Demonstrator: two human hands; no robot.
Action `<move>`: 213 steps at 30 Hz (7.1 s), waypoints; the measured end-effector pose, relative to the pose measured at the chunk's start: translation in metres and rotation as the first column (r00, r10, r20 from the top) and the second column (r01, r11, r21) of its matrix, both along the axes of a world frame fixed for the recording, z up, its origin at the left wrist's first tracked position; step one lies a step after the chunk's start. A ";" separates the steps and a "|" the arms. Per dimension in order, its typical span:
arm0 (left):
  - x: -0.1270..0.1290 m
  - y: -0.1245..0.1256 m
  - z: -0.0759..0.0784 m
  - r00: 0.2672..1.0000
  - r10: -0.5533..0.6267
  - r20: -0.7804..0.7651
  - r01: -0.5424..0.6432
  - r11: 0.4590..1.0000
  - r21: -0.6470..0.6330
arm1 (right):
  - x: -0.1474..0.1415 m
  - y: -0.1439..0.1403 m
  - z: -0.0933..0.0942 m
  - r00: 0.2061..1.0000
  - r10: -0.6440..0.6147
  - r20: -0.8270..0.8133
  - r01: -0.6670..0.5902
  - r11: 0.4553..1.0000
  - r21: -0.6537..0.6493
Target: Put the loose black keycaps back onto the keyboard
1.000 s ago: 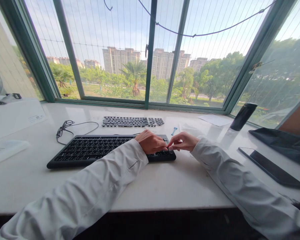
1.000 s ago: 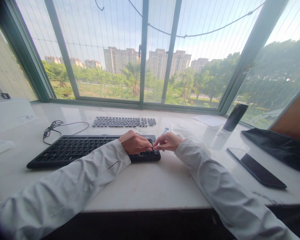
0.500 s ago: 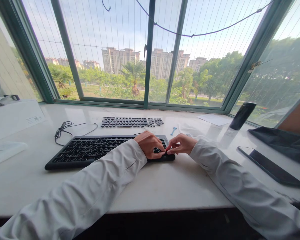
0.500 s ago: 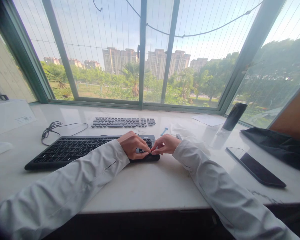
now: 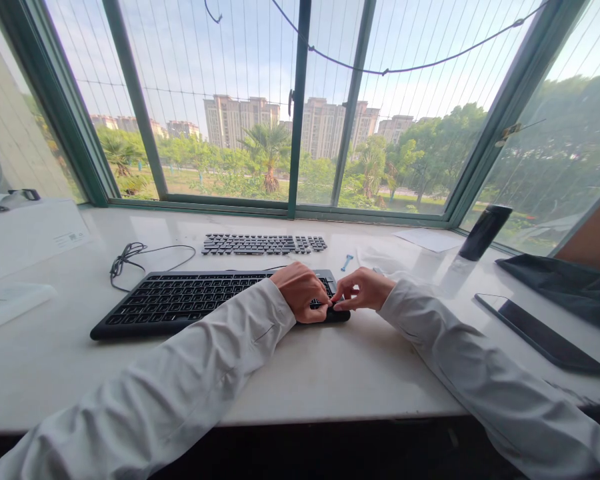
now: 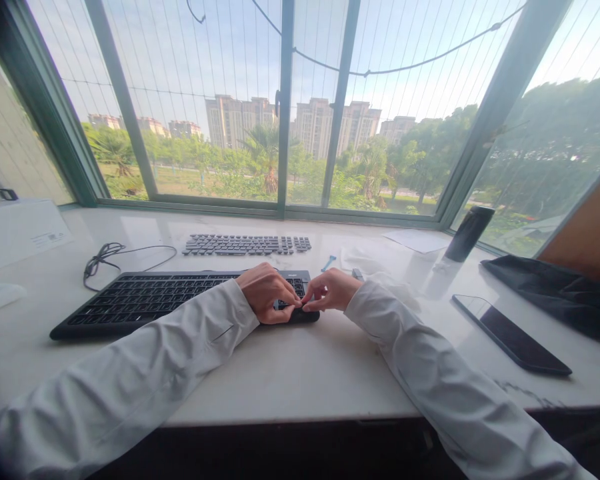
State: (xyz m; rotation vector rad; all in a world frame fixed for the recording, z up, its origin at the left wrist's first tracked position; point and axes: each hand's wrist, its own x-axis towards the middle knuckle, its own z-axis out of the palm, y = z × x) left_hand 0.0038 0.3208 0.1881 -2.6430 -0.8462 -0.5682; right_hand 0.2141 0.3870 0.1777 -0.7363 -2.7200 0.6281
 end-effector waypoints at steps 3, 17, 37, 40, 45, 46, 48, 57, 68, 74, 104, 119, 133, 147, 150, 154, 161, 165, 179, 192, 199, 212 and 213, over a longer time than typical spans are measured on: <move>0.002 -0.001 0.002 0.998 -0.035 -0.044 0.034 0.999 -0.022 | -0.001 -0.003 0.001 1.000 -0.011 0.003 0.011 1.000 0.007; 0.011 -0.005 0.006 0.998 0.067 -0.017 -0.067 0.997 -0.023 | -0.005 -0.025 0.015 0.992 -0.109 0.058 0.111 0.993 -0.031; 0.018 -0.012 0.006 0.988 0.095 -0.119 -0.091 0.995 0.038 | -0.006 -0.030 0.012 0.986 -0.090 0.139 0.025 0.912 0.409; 0.012 -0.008 0.004 0.994 0.045 -0.102 -0.042 0.999 0.031 | -0.003 -0.024 0.009 0.992 -0.053 0.114 0.004 0.920 0.391; 0.005 -0.004 -0.001 0.997 -0.034 -0.071 0.035 0.999 0.017 | -0.001 -0.022 0.011 0.994 -0.093 0.054 0.070 0.940 0.335; 0.004 -0.004 -0.002 0.997 -0.044 -0.063 0.045 0.999 0.020 | -0.002 -0.023 0.011 0.993 -0.109 0.047 0.088 0.942 0.325; 0.003 -0.005 -0.003 0.996 -0.069 -0.050 0.071 0.997 0.025 | -0.002 -0.024 0.012 0.992 -0.118 0.045 0.098 0.946 0.310; 0.002 -0.008 -0.001 0.995 -0.091 -0.033 0.093 0.993 0.070 | -0.006 -0.023 0.007 0.995 -0.092 0.032 0.078 0.948 0.308; 0.002 -0.006 0.001 0.998 -0.047 -0.034 0.049 0.997 0.067 | -0.007 -0.025 0.006 0.994 -0.108 0.011 0.097 0.931 0.352; 0.002 -0.005 -0.001 0.998 -0.045 -0.032 0.047 0.997 0.069 | -0.007 -0.026 0.007 0.994 -0.106 -0.005 0.101 0.928 0.359; 0.002 -0.004 0.000 0.998 -0.012 -0.054 0.015 0.999 0.047 | -0.005 -0.023 0.005 0.993 -0.111 -0.031 0.115 0.945 0.306; 0.002 -0.001 0.000 0.991 0.127 0.034 -0.129 0.989 0.068 | 0.002 -0.007 0.002 0.908 -0.348 -0.232 0.410 0.852 0.325; 0.002 0.006 0.001 0.879 0.450 0.159 -0.448 0.893 -0.054 | -0.003 0.052 -0.008 0.719 -0.691 -0.078 0.649 0.626 0.432; 0.000 0.009 0.001 0.861 0.487 0.147 -0.486 0.873 -0.050 | -0.053 0.148 -0.012 0.634 -0.770 0.062 0.622 0.556 0.551; 0.000 0.009 0.002 0.861 0.489 0.138 -0.484 0.872 -0.070 | -0.056 0.153 -0.016 0.651 -0.756 0.066 0.597 0.563 0.571; 0.000 0.008 0.003 0.852 0.507 0.128 -0.499 0.862 -0.095 | -0.055 0.156 -0.020 0.655 -0.753 0.057 0.585 0.554 0.592; 0.000 0.008 0.003 0.841 0.518 0.154 -0.513 0.855 -0.076 | -0.041 0.149 -0.018 0.604 -0.797 0.010 0.637 0.490 0.595; -0.001 0.009 0.002 0.842 0.514 0.165 -0.511 0.857 -0.063 | -0.031 0.127 -0.006 0.617 -0.784 -0.078 0.691 0.492 0.530; -0.003 0.016 -0.005 0.893 0.389 0.227 -0.405 0.914 0.023 | -0.014 0.011 0.002 0.873 -0.443 -0.204 0.459 0.887 0.036; -0.003 0.017 -0.007 0.923 0.313 0.223 -0.325 0.946 0.016 | -0.014 0.002 0.003 0.857 -0.399 -0.325 0.429 0.903 0.025; -0.003 0.016 -0.007 0.919 0.316 0.234 -0.327 0.945 0.005 | -0.012 0.006 0.001 0.876 -0.367 -0.313 0.363 0.929 -0.073; -0.008 0.015 -0.008 0.950 0.208 0.234 -0.232 0.969 0.079 | -0.006 0.002 0.015 0.921 -0.305 -0.242 0.272 0.949 -0.162; -0.008 0.015 -0.007 0.950 0.202 0.238 -0.226 0.971 0.076 | -0.005 0.003 0.014 0.919 -0.310 -0.243 0.277 0.947 -0.159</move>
